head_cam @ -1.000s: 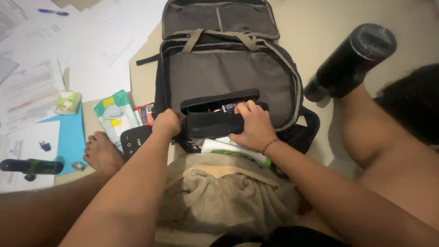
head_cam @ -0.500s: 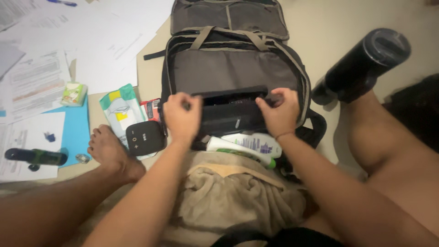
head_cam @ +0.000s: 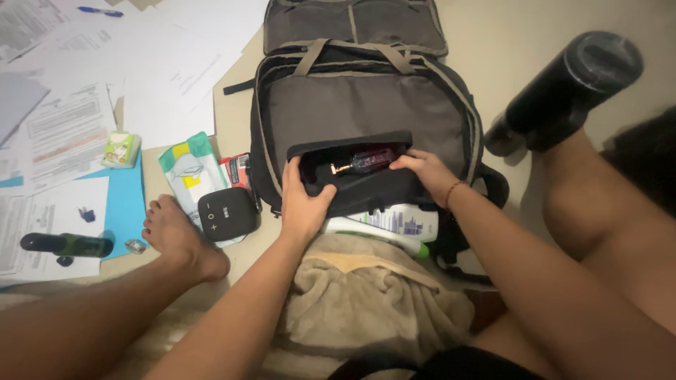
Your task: The person sits on the bed and packs a black backpack. They unzip the front pocket, open the main compartment, take out a towel and toiletry bottles, place a pouch and a tumbler inside, and arrange the items in the compartments.
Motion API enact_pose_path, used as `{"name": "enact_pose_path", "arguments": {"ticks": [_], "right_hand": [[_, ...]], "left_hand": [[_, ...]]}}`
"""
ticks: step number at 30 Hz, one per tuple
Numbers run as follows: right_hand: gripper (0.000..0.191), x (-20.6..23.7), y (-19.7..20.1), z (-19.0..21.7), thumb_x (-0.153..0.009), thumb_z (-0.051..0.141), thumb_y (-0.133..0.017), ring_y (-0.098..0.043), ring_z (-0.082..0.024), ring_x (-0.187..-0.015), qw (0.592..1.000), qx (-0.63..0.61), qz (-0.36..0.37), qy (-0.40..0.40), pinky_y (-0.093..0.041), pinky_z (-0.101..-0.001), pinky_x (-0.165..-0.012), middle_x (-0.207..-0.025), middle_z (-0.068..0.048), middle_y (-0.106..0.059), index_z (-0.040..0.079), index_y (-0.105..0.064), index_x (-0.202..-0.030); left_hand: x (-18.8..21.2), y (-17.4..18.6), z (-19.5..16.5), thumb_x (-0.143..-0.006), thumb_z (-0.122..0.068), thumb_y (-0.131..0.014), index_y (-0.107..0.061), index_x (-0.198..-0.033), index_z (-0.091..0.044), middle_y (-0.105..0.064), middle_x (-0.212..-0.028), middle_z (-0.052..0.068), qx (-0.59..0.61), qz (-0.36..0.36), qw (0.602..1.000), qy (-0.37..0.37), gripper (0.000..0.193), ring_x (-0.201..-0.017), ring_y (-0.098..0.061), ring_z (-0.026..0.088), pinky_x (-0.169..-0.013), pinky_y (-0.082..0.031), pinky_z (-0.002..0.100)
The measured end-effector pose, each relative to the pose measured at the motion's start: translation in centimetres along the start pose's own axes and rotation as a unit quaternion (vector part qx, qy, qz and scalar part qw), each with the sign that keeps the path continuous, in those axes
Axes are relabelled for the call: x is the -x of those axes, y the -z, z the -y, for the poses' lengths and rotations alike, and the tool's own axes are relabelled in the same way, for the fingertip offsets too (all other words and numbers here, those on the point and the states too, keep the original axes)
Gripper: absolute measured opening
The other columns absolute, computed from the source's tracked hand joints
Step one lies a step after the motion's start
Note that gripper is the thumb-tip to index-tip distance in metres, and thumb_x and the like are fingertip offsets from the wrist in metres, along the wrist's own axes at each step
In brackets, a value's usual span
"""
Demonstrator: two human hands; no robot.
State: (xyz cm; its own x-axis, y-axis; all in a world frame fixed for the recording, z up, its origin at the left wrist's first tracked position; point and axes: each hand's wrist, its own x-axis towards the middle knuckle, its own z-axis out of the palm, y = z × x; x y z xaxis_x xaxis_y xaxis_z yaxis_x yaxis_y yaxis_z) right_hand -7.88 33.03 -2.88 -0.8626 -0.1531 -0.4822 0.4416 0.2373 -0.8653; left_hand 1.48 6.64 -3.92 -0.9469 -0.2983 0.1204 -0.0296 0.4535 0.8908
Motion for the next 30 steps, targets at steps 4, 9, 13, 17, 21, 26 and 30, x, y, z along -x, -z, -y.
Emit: {"name": "enact_pose_path", "arguments": {"ticks": [4, 9, 13, 17, 21, 26, 30], "right_hand": [[0.051, 0.5, -1.0, -0.3, -0.077, 0.038, -0.077, -0.070, -0.022, -0.092, 0.991, 0.066, -0.071, 0.087, -0.053, -0.0329, -0.084, -0.102, -0.013, -0.076, -0.001, -0.075, -0.111], [0.055, 1.1, -1.8, 0.1, -0.078, 0.040, -0.081, -0.071, -0.021, -0.086, 0.971, 0.152, -0.154, 0.104, -0.054, -0.0311, -0.081, -0.096, -0.015, -0.076, -0.003, -0.074, -0.111], [0.051, 1.2, -1.2, 1.2, -0.081, 0.041, -0.074, -0.071, -0.023, -0.083, 0.987, 0.131, -0.077, 0.049, -0.054, -0.0319, -0.078, -0.093, -0.016, -0.077, -0.002, -0.079, -0.108], [0.049, 1.2, -1.1, 1.6, -0.080, 0.043, -0.070, -0.070, -0.020, -0.087, 0.998, 0.054, -0.023, 0.001, -0.052, -0.0288, -0.079, -0.098, -0.011, -0.075, 0.005, -0.076, -0.110], [0.046, 0.4, -0.5, 1.7, -0.079, 0.041, -0.070, -0.068, -0.021, -0.089, 0.996, -0.020, 0.039, -0.076, -0.055, -0.0348, -0.077, -0.099, -0.009, -0.070, 0.007, -0.070, -0.110], [0.060, -0.3, -0.9, -0.3, -0.086, 0.048, -0.067, -0.069, -0.025, -0.094, 0.999, -0.041, -0.001, 0.002, -0.054, -0.0326, -0.083, -0.111, -0.016, -0.074, 0.001, -0.073, -0.123], [0.075, 0.1, -1.4, -2.1, -0.094, 0.062, -0.061, -0.068, -0.025, -0.110, 0.967, 0.138, -0.149, 0.156, -0.050, -0.0344, -0.097, -0.118, -0.019, -0.073, -0.003, -0.067, -0.130]], "left_hand": [[0.4, 0.2, -0.7, -0.077, -0.025, -0.076, -0.037, -0.150, -0.005, -0.041, -0.154, 0.022, -0.023, -0.001, 1.000, 0.002, 0.085, -0.141, -0.044, 0.038, -0.115, -0.038, 0.042], [0.9, 0.4, -1.8, -0.078, -0.025, -0.073, -0.040, -0.149, -0.008, -0.044, -0.152, 0.018, -0.027, -0.009, 0.999, 0.031, 0.079, -0.138, -0.048, 0.037, -0.112, -0.041, 0.042], [0.9, 0.6, -2.4, -0.081, -0.024, -0.072, -0.039, -0.149, -0.008, -0.042, -0.154, 0.017, -0.036, -0.011, 0.999, 0.030, 0.077, -0.138, -0.048, 0.037, -0.111, -0.041, 0.042], [0.9, 0.7, -2.5, -0.081, -0.024, -0.069, -0.041, -0.149, -0.011, -0.043, -0.154, 0.014, -0.029, -0.002, 0.998, 0.053, 0.075, -0.137, -0.050, 0.035, -0.110, -0.042, 0.042], [0.9, 0.6, -2.3, -0.083, -0.025, -0.069, -0.040, -0.149, -0.010, -0.042, -0.155, 0.016, -0.037, -0.008, 0.999, 0.031, 0.074, -0.138, -0.048, 0.037, -0.110, -0.041, 0.043], [0.4, 0.7, -2.0, -0.085, -0.029, -0.069, -0.044, -0.147, -0.007, -0.050, -0.148, 0.016, -0.050, -0.016, 0.998, 0.017, 0.070, -0.135, -0.052, 0.035, -0.111, -0.043, 0.042], [0.0, 1.0, -2.1, -0.088, -0.043, -0.073, -0.048, -0.146, -0.007, -0.053, -0.148, 0.016, -0.033, -0.015, 0.999, 0.017, 0.073, -0.136, -0.053, 0.034, -0.112, -0.043, 0.041]]}}
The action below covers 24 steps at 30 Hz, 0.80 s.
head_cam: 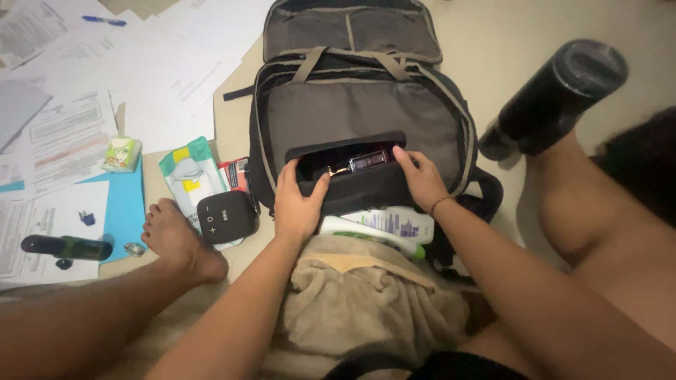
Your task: The person sits on the bed and packs a black backpack. They unzip the front pocket, open the main compartment, take out a towel and toiletry bottles, place a pouch and a tumbler inside, and arrange the items in the compartments.
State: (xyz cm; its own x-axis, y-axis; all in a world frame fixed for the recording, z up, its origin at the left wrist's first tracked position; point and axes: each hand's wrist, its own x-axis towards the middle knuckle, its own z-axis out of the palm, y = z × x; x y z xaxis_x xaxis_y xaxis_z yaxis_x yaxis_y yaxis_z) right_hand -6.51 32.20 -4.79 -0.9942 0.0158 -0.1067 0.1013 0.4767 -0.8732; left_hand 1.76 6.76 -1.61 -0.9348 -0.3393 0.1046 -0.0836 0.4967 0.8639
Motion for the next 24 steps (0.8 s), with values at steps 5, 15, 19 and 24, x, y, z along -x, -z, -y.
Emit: {"name": "enact_pose_path", "arguments": {"ticks": [5, 15, 19, 24], "right_hand": [[0.089, 1.5, 2.1, 1.1, -0.079, 0.056, -0.081, -0.067, -0.025, -0.105, 0.993, 0.089, 0.028, 0.067, -0.052, -0.0362, -0.089, -0.114, -0.021, -0.069, -0.009, -0.054, -0.134], [0.061, 3.9, 3.6, 5.4, -0.063, 0.044, -0.096, -0.071, -0.021, -0.071, 0.976, 0.208, -0.029, 0.057, -0.058, -0.0338, -0.069, -0.080, -0.014, -0.074, -0.003, -0.069, -0.091], [0.048, 5.5, 2.0, 6.8, -0.070, 0.047, -0.090, -0.072, -0.024, -0.068, 0.954, 0.267, 0.004, 0.135, -0.058, -0.0355, -0.067, -0.074, -0.011, -0.073, 0.004, -0.071, -0.080], [0.033, 7.7, -1.2, 8.2, -0.082, 0.040, -0.079, -0.072, -0.030, -0.073, 0.947, 0.291, 0.014, 0.137, -0.056, -0.0416, -0.068, -0.074, -0.009, -0.075, 0.008, -0.073, -0.079]], "left_hand": [[0.8, 0.6, -0.4, -0.077, -0.048, -0.087, -0.041, -0.146, 0.001, -0.047, -0.146, 0.026, -0.007, -0.024, 0.994, -0.109, 0.096, -0.134, -0.047, 0.042, -0.108, -0.039, 0.045], [1.0, 0.8, -1.1, -0.081, -0.049, -0.080, -0.054, -0.128, -0.006, -0.064, -0.121, 0.019, 0.017, -0.030, 0.999, 0.012, 0.069, -0.112, -0.064, 0.037, -0.095, -0.051, 0.044], [1.1, 0.4, -1.0, -0.085, -0.050, -0.077, -0.054, -0.128, -0.005, -0.062, -0.123, 0.020, -0.015, -0.035, 0.999, -0.012, 0.067, -0.111, -0.062, 0.040, -0.092, -0.050, 0.047], [1.0, 0.2, -0.9, -0.086, -0.053, -0.074, -0.053, -0.129, -0.006, -0.061, -0.126, 0.021, -0.041, -0.027, 0.999, -0.011, 0.068, -0.114, -0.061, 0.042, -0.093, -0.050, 0.048]]}}
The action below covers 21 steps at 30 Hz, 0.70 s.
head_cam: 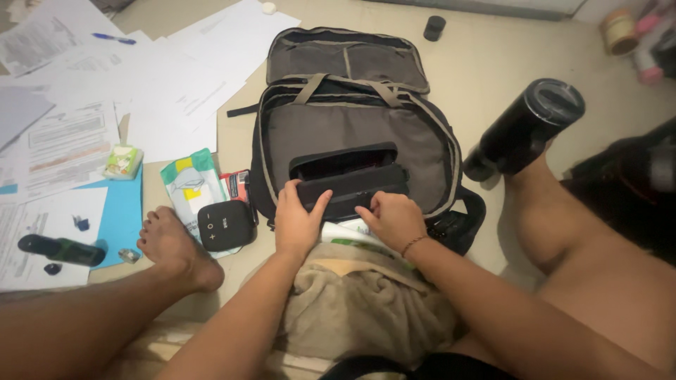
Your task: The person sits on the bed and packs a black backpack. They unzip the front pocket, open the main compartment, take out a towel and toiletry bottles, place a pouch and a tumbler inside, and arrange the items in the compartments.
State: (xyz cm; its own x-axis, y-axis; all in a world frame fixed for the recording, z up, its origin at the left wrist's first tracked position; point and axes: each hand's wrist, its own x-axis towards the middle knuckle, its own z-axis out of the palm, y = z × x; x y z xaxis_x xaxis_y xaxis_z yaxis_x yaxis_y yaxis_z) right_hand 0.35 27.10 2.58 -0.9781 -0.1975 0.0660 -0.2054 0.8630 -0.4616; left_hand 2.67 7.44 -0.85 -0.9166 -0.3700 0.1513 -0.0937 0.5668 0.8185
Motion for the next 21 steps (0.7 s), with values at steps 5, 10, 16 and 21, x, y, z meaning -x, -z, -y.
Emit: {"name": "enact_pose_path", "arguments": {"ticks": [5, 10, 16, 21], "right_hand": [[0.028, 0.0, -0.7, 0.4, -0.087, 0.033, -0.073, -0.073, -0.030, -0.073, 0.998, -0.065, 0.008, -0.018, -0.057, -0.0411, -0.068, -0.074, -0.011, -0.074, 0.006, -0.071, -0.081], [0.024, -0.3, -1.1, -0.5, -0.089, 0.028, -0.069, -0.072, -0.034, -0.074, 0.991, -0.125, -0.025, -0.035, -0.056, -0.0434, -0.069, -0.077, -0.015, -0.073, 0.004, -0.070, -0.083], [0.026, -0.7, -1.7, -0.1, -0.092, 0.028, -0.060, -0.069, -0.042, -0.082, 0.999, -0.031, -0.008, -0.028, -0.054, -0.0526, -0.075, -0.082, -0.020, -0.072, 0.004, -0.068, -0.089], [0.031, -1.1, -2.0, 1.0, -0.094, 0.028, -0.053, -0.067, -0.047, -0.086, 0.998, 0.037, 0.054, -0.014, -0.053, -0.0566, -0.080, -0.086, -0.026, -0.071, 0.000, -0.066, -0.091]], "left_hand": [[0.0, -0.1, 0.2, -0.086, -0.054, -0.074, -0.052, -0.130, -0.005, -0.060, -0.128, 0.022, -0.009, 0.001, 1.000, 0.002, 0.069, -0.114, -0.061, 0.043, -0.093, -0.050, 0.049], [0.0, -0.3, 0.3, -0.087, -0.053, -0.074, -0.052, -0.131, -0.006, -0.059, -0.129, 0.022, -0.025, 0.000, 1.000, -0.010, 0.069, -0.116, -0.059, 0.044, -0.097, -0.048, 0.049], [0.0, -0.4, 0.5, -0.088, -0.054, -0.071, -0.049, -0.136, -0.009, -0.056, -0.135, 0.021, -0.026, 0.013, 1.000, -0.006, 0.070, -0.119, -0.056, 0.044, -0.100, -0.045, 0.050], [0.0, -1.2, 0.9, -0.092, -0.053, -0.066, -0.047, -0.139, -0.011, -0.051, -0.140, 0.021, -0.044, 0.039, 0.998, 0.023, 0.066, -0.123, -0.050, 0.048, -0.103, -0.042, 0.053]]}}
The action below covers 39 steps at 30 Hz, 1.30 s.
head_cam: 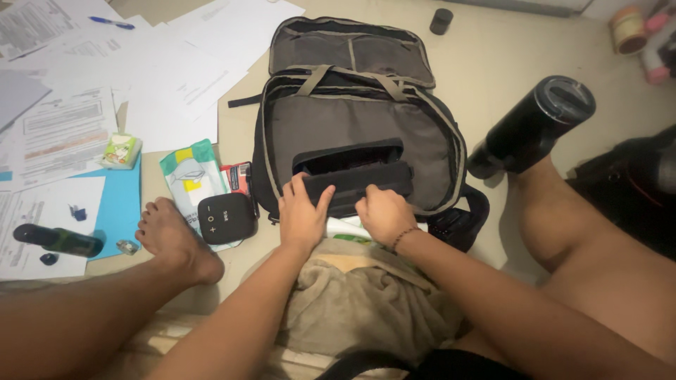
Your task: The person sits on the bed and packs a black backpack. They unzip the front pocket, open the main compartment, take out a towel and toiletry bottles, place a pouch and a tumbler inside, and arrange the items in the compartments.
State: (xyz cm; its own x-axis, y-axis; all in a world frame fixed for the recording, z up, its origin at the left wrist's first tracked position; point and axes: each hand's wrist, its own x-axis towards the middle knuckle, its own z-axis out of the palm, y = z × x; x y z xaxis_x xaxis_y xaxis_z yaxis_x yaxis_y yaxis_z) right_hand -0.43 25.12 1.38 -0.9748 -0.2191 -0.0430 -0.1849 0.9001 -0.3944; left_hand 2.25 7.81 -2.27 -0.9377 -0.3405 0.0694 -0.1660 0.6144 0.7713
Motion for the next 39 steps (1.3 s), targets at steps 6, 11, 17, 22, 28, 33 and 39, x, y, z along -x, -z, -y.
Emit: {"name": "enact_pose_path", "arguments": {"ticks": [6, 11, 17, 22, 28, 33, 39], "right_hand": [[0.033, -0.5, -1.4, 3.5, -0.092, 0.029, -0.053, -0.069, -0.046, -0.086, 0.997, 0.006, 0.060, 0.054, -0.054, -0.0558, -0.082, -0.088, -0.028, -0.071, 0.000, -0.067, -0.090], [0.031, -1.2, -0.8, 2.8, -0.091, 0.030, -0.056, -0.068, -0.046, -0.084, 0.994, -0.016, 0.066, 0.091, -0.053, -0.0552, -0.080, -0.087, -0.026, -0.070, 0.004, -0.072, -0.086], [0.027, -2.6, 3.2, -6.2, -0.089, 0.028, -0.061, -0.072, -0.039, -0.080, 0.994, -0.076, 0.042, 0.059, -0.057, -0.0458, -0.075, -0.084, -0.021, -0.073, 0.005, -0.075, -0.088], [0.029, -4.0, 3.9, -13.5, -0.091, 0.028, -0.063, -0.071, -0.038, -0.083, 0.995, -0.071, 0.056, -0.030, -0.056, -0.0444, -0.080, -0.087, -0.021, -0.074, 0.001, -0.075, -0.093], [0.026, -6.5, -3.7, -17.7, -0.093, 0.022, -0.059, -0.073, -0.039, -0.092, 0.979, -0.165, 0.050, -0.111, -0.056, -0.0451, -0.086, -0.091, -0.022, -0.076, 0.003, -0.076, -0.097], [0.025, -7.6, -8.0, -19.0, -0.087, 0.013, -0.061, -0.070, -0.040, -0.098, 0.986, -0.137, 0.011, -0.090, -0.054, -0.0439, -0.089, -0.100, -0.023, -0.073, 0.003, -0.074, -0.105], [0.011, -5.5, -7.1, -15.9, -0.080, 0.009, -0.069, -0.072, -0.035, -0.087, 0.954, -0.224, -0.150, -0.134, -0.055, -0.0419, -0.079, -0.087, -0.018, -0.074, 0.004, -0.072, -0.089]], "left_hand": [[-0.8, -0.7, 1.6, -0.100, -0.051, -0.057, -0.044, -0.140, -0.010, -0.048, -0.143, 0.023, 0.015, 0.029, 0.999, 0.015, 0.059, -0.124, -0.048, 0.051, -0.106, -0.039, 0.054], [-1.7, 0.3, 2.8, -0.100, -0.057, -0.054, -0.040, -0.139, -0.003, -0.048, -0.139, 0.028, 0.022, 0.056, 0.998, -0.033, 0.068, -0.126, -0.051, 0.048, -0.106, -0.043, 0.050], [-1.3, 1.5, 1.3, -0.097, -0.059, -0.050, -0.039, -0.140, -0.008, -0.047, -0.144, 0.021, -0.017, 0.087, 0.995, 0.047, 0.067, -0.122, -0.056, 0.046, -0.099, -0.046, 0.052], [-1.0, 2.5, -0.1, -0.097, -0.059, -0.051, -0.038, -0.140, -0.008, -0.047, -0.145, 0.019, -0.020, 0.099, 0.993, 0.055, 0.068, -0.123, -0.056, 0.046, -0.100, -0.047, 0.052], [-0.4, 2.8, -1.4, -0.077, -0.067, -0.073, -0.041, -0.136, -0.003, -0.051, -0.140, 0.021, -0.016, 0.087, 0.994, 0.063, 0.092, -0.125, -0.057, 0.041, -0.102, -0.047, 0.048], [-1.0, 2.4, -1.7, -0.066, -0.060, -0.082, -0.047, -0.131, -0.002, -0.057, -0.135, 0.020, -0.021, 0.084, 0.992, 0.092, 0.094, -0.124, -0.060, 0.037, -0.103, -0.048, 0.045], [-2.3, 2.1, 0.7, -0.074, -0.050, -0.079, -0.051, -0.129, 0.001, -0.065, -0.126, 0.024, -0.031, 0.112, 0.992, 0.043, 0.080, -0.120, -0.064, 0.038, -0.102, -0.049, 0.043]]}}
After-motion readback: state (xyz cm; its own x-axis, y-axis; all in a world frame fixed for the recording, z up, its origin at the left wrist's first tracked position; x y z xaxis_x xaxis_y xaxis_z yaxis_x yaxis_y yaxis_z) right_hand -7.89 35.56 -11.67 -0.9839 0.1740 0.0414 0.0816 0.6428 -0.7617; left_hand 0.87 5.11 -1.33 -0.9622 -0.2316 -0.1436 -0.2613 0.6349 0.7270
